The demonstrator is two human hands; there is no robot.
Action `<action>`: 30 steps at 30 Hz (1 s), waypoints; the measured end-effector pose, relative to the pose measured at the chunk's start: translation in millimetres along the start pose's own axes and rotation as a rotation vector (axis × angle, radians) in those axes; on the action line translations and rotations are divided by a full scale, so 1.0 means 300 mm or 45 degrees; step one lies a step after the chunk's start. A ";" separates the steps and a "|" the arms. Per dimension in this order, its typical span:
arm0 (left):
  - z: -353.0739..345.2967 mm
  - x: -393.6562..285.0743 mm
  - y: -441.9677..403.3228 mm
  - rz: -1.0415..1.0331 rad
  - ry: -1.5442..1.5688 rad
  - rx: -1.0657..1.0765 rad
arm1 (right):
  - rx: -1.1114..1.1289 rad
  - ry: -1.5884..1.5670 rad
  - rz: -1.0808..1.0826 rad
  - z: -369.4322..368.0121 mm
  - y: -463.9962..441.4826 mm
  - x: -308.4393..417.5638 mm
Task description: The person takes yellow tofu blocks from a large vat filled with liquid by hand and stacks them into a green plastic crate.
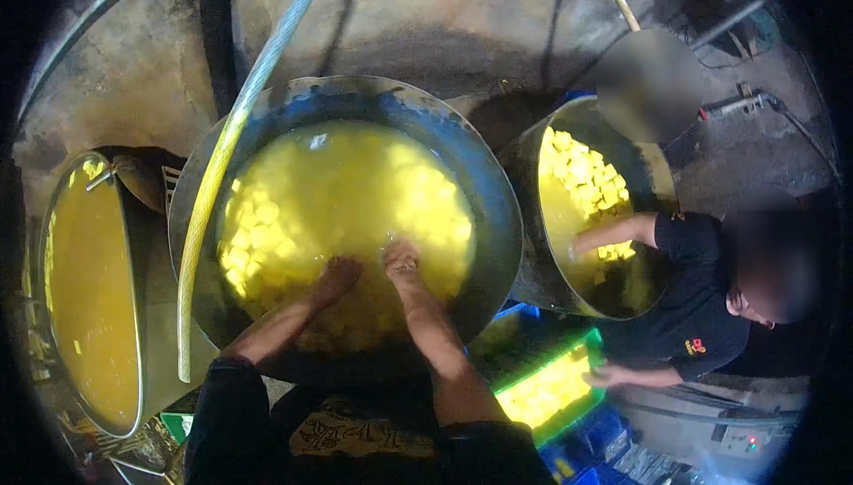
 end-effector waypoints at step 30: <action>0.091 0.397 -0.478 0.151 1.232 -0.139 | -0.178 -1.152 0.048 0.431 -0.521 -0.313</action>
Point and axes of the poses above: each hand's wrist, its own y-axis away from the middle knuckle, its own z-axis out of the back of the hand, x = y × z, the point moved 5 cm from there along -y, towards the middle knuckle, and after that the axes turned 5 degrees about -z, right-handed, at the moved point
